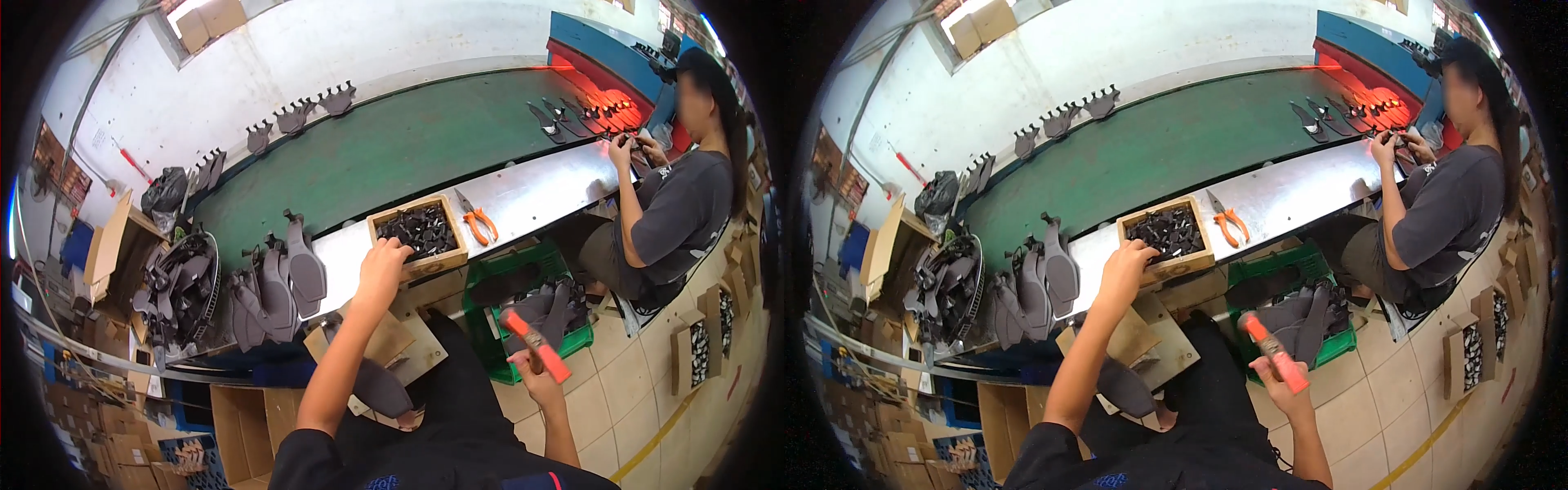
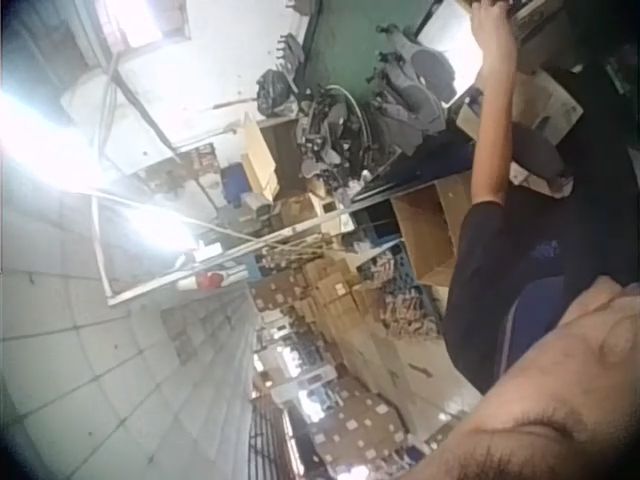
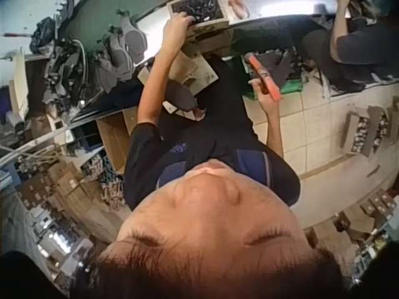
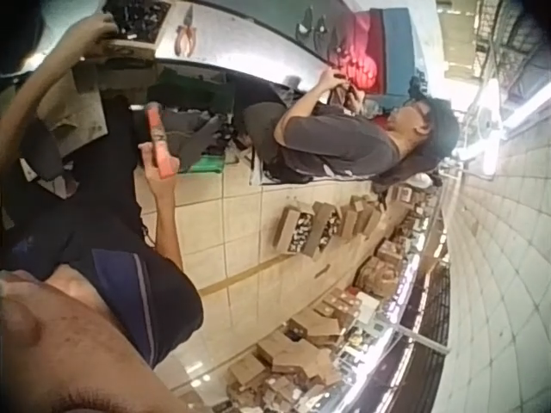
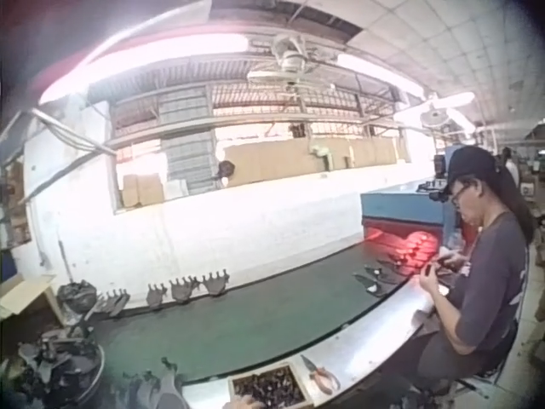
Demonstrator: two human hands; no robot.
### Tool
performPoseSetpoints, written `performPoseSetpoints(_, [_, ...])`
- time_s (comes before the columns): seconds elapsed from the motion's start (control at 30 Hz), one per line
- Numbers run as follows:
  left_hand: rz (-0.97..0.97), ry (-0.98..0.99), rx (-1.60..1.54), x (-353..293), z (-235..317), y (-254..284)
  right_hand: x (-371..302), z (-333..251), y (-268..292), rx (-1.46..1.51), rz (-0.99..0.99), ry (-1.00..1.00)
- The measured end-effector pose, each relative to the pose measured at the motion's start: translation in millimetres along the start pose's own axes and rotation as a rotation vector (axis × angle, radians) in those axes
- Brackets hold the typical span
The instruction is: Assembling shoe components by hammering heels to soles and using pliers to adjust parts.
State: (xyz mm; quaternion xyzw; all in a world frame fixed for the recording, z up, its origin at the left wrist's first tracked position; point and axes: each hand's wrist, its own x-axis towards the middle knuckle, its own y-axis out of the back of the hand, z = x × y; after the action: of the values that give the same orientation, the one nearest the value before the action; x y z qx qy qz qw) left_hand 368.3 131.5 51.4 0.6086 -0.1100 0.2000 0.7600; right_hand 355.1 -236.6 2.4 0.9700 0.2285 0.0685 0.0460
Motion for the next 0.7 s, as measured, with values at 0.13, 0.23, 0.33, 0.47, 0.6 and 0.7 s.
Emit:
performPoseSetpoints(0.13, [-0.202,-0.196,0.069,19.4,-18.0,2.0,1.0,11.1,-12.7,0.012,-0.041,0.031])
performPoseSetpoints(0.23, [-0.182,-0.230,-0.027,17.4,-17.9,6.7,11.2,-1.7,-26.4,0.170,-0.020,0.002])
performPoseSetpoints(0.33, [-0.038,-0.004,-0.419,8.5,-0.9,22.0,27.0,-11.1,-36.5,0.214,-0.082,-0.100])
performPoseSetpoints(0.47, [-0.084,0.287,-0.869,-26.7,43.8,67.2,55.7,-36.2,-57.9,0.303,-0.007,0.006])
performPoseSetpoints(0.6, [-0.062,0.449,-1.133,-72.5,77.2,109.0,67.7,-94.9,-80.0,0.366,-0.188,0.080])
performPoseSetpoints(0.7, [-0.004,0.272,-1.034,-98.7,87.1,132.0,66.2,-123.4,-103.1,0.464,-0.354,0.154])
